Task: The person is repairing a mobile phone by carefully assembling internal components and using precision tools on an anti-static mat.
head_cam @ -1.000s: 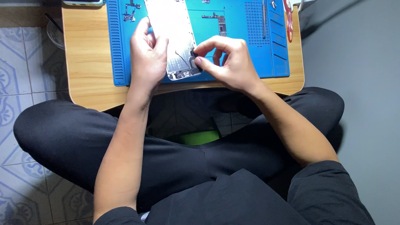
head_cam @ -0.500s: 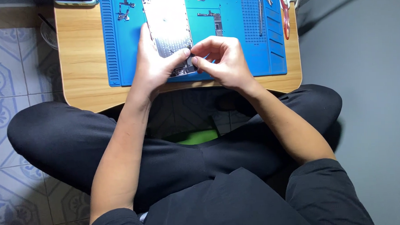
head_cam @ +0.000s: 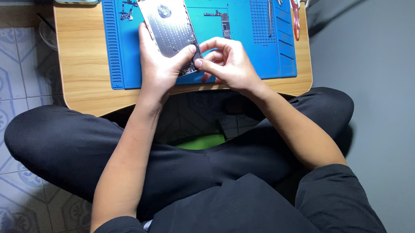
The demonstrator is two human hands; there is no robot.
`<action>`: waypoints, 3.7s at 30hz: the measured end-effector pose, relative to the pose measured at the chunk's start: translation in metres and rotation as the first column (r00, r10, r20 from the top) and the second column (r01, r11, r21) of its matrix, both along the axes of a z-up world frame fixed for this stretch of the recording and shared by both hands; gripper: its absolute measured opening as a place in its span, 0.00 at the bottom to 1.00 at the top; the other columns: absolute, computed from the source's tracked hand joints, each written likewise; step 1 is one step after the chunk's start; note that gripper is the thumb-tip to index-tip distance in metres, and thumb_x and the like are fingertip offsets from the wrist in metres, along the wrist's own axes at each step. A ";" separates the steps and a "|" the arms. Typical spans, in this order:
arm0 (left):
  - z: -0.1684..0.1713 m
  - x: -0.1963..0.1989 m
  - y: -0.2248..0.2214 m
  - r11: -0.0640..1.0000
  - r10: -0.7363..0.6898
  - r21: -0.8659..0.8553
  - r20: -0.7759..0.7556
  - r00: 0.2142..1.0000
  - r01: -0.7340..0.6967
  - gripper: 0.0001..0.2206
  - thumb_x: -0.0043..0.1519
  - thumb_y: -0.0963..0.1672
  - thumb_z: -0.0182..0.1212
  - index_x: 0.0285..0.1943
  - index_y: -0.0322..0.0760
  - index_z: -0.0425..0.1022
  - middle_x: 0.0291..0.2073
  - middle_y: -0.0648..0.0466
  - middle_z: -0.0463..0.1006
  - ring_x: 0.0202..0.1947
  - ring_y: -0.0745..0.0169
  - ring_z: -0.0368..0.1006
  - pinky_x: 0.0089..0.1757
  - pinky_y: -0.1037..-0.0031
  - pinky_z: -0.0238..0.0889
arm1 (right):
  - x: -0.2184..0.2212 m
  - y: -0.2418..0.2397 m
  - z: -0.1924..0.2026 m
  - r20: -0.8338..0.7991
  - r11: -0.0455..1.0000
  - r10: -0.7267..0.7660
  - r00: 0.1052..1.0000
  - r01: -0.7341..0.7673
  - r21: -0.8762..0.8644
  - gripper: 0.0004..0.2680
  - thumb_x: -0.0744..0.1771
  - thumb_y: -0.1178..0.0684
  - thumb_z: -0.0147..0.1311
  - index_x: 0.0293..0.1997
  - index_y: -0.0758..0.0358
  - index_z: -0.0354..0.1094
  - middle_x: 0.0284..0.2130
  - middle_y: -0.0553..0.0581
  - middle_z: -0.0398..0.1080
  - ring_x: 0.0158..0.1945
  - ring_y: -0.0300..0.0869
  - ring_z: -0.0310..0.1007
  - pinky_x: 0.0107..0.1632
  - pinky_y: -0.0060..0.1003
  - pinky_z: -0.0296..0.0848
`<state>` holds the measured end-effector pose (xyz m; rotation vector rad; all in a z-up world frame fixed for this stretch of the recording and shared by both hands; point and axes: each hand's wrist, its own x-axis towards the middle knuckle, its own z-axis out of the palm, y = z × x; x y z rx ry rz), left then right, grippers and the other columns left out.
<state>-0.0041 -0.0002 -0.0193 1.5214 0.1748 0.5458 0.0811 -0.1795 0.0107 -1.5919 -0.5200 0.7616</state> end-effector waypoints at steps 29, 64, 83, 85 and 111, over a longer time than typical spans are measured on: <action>0.000 -0.006 -0.011 0.992 0.075 0.098 0.104 0.992 -0.085 0.45 0.64 0.34 0.75 0.76 0.45 0.37 0.64 0.38 0.69 0.58 0.45 0.84 0.54 0.63 0.90 | 0.003 0.002 0.003 0.035 0.999 0.001 0.999 -0.002 0.043 0.10 0.67 0.58 0.64 0.53 0.66 0.74 0.36 0.55 0.79 0.36 0.35 0.79 0.33 0.25 0.77; -0.026 0.047 0.016 0.601 0.118 0.791 0.051 0.992 -0.113 0.03 0.61 0.44 0.78 0.38 0.42 0.89 0.32 0.57 0.76 0.38 0.59 0.66 0.48 0.65 0.53 | 0.053 0.009 -0.004 0.930 0.918 0.273 0.247 0.222 -0.329 0.04 0.65 0.50 0.72 0.39 0.53 0.86 0.39 0.49 0.68 0.32 0.40 0.70 0.32 0.37 0.71; -0.035 0.056 0.009 0.658 0.206 0.730 0.063 0.976 -0.186 0.06 0.54 0.43 0.82 0.30 0.42 0.88 0.33 0.59 0.80 0.41 0.59 0.62 0.50 0.66 0.60 | 0.060 0.006 -0.006 0.925 0.918 0.357 0.134 0.130 -0.373 0.01 0.66 0.58 0.70 0.36 0.59 0.84 0.35 0.49 0.75 0.30 0.39 0.72 0.33 0.34 0.74; -0.034 0.055 0.008 0.645 0.211 0.741 0.063 0.976 -0.187 0.06 0.53 0.43 0.82 0.30 0.42 0.88 0.37 0.58 0.77 0.43 0.59 0.64 0.52 0.65 0.61 | 0.061 0.005 -0.007 0.921 0.911 0.370 0.123 0.147 -0.386 0.01 0.66 0.57 0.70 0.36 0.58 0.84 0.35 0.49 0.75 0.29 0.39 0.72 0.32 0.35 0.74; -0.009 0.042 0.018 0.346 0.048 0.938 0.005 0.999 -0.021 0.02 0.62 0.45 0.76 0.38 0.47 0.90 0.38 0.58 0.74 0.41 0.60 0.67 0.44 0.67 0.65 | 0.062 0.001 -0.009 0.945 0.940 0.312 0.101 0.115 -0.322 0.03 0.66 0.57 0.68 0.34 0.60 0.80 0.35 0.50 0.74 0.32 0.40 0.74 0.33 0.34 0.73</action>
